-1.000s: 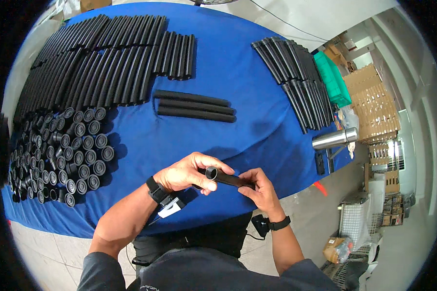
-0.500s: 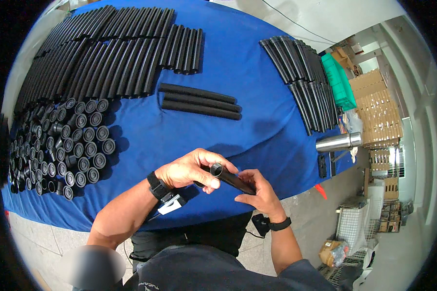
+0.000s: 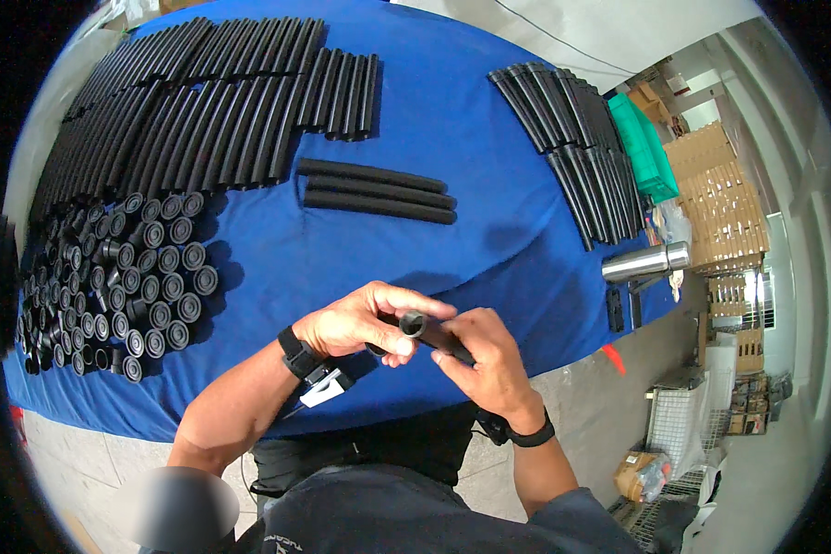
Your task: The person repeatedly picks up a black cylindrical pipe and a smaller black cap from a table covered with a blue cloth. They insert the cap into one end of the pipe, then place the assembled unit onto a separate pile on the table. This process is repeated multiple times throughout the clip.
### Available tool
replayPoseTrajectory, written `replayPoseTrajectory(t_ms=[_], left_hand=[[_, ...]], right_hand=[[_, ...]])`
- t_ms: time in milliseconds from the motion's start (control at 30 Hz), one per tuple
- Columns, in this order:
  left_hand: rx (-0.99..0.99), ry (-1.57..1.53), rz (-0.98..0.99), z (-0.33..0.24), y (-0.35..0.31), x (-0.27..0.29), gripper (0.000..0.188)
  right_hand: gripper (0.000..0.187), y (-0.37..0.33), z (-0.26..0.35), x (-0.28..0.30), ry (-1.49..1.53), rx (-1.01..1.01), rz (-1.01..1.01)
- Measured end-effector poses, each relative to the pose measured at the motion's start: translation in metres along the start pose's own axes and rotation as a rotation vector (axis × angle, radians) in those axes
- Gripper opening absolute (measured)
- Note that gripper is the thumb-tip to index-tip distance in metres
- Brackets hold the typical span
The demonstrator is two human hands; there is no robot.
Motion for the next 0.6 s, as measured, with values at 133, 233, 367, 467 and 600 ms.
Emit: replayPoseTrajectory(t_ms=[133, 233, 367, 467, 600], left_hand=[[0.068, 0.1, -0.16, 0.01, 0.002, 0.02, 0.023], [0.238, 0.21, -0.132, 0.023, -0.001, 0.019, 0.021], [0.189, 0.272, -0.175, 0.034, 0.004, 0.024, 0.025], [0.067, 0.235, -0.159, 0.017, 0.007, 0.015, 0.051], [0.035, 0.2, -0.11, 0.014, 0.006, 0.012, 0.057]], right_hand=[[0.029, -0.01, -0.035, 0.044, 0.37, -0.15, -0.365], [0.023, -0.011, -0.083, 0.051, 1.185, -0.274, -0.464], [0.02, -0.022, -0.141, -0.014, 1.984, -0.599, -0.257], [0.024, -0.027, -0.125, -0.059, 2.138, -0.759, -0.148], [0.032, -0.038, -0.113, -0.082, 1.979, -0.889, -0.003]])
Point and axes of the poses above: each hand's wrist, its own y-axis towards the middle knuckle, its own x-axis out of the back of the hand, z = x × y, the point moved 9 cm from there along y, towards the middle knuckle, and after that the axes turned 11 degrees about -x, right-handed, at the moved point
